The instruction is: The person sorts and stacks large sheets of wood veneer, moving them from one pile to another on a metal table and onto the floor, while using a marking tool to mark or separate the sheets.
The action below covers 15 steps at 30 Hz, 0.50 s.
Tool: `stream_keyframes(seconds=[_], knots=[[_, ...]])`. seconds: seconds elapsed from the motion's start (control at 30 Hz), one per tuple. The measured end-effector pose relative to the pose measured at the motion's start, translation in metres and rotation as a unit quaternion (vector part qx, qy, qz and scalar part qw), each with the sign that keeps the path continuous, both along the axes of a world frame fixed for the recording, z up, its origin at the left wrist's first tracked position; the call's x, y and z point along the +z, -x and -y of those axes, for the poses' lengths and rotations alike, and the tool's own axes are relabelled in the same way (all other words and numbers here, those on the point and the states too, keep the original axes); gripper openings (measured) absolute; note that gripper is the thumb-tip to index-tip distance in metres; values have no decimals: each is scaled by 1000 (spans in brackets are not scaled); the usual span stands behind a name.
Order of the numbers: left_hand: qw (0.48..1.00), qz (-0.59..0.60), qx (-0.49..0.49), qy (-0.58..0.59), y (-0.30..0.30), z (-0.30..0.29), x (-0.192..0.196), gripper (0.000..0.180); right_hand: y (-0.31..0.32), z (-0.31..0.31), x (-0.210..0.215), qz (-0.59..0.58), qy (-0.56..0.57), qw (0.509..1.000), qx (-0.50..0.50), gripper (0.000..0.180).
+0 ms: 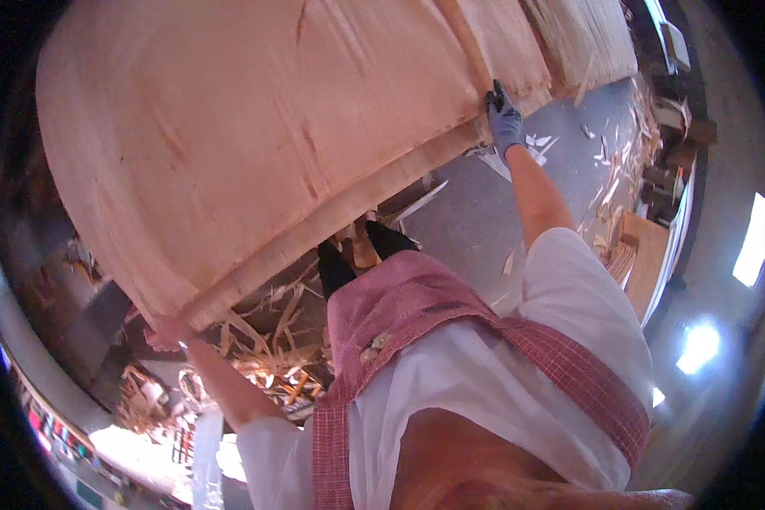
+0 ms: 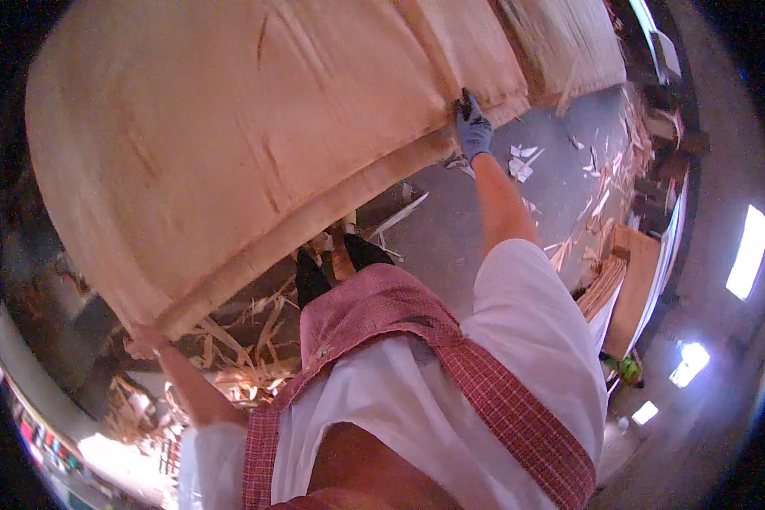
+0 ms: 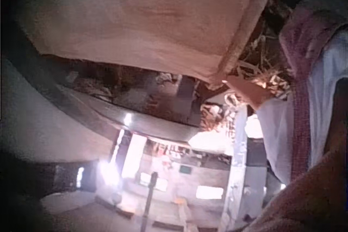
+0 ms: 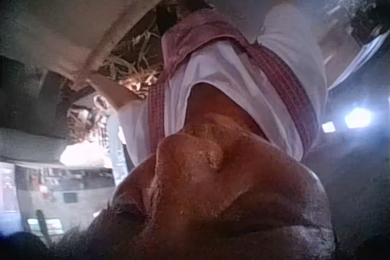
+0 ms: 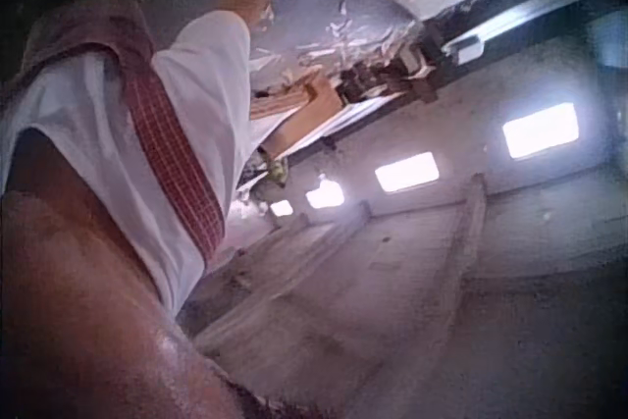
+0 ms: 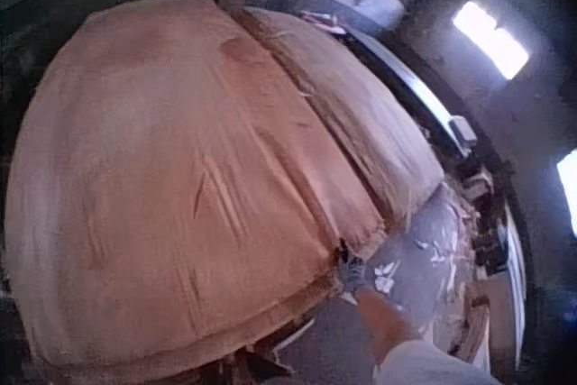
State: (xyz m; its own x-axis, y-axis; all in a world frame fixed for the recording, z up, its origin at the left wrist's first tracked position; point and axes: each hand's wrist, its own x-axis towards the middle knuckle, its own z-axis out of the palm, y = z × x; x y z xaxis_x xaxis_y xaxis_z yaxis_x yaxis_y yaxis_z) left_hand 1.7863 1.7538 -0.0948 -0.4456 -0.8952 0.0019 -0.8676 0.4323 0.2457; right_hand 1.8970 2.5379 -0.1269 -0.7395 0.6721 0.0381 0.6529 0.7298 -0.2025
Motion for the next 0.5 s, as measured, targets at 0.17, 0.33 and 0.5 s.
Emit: stream_keyframes(seconds=[0.17,0.33,0.5], knots=[[840,111,-512,142,-52,-93,-3,82,4,11,2,-31,2,1000,3,44],[854,135,-499,62,-49,-114,-8,84,9,20,3,-37,41,998,-21,43],[848,180,-499,20,-39,-123,-5,86,1,24,7,-27,63,997,-40,44]])
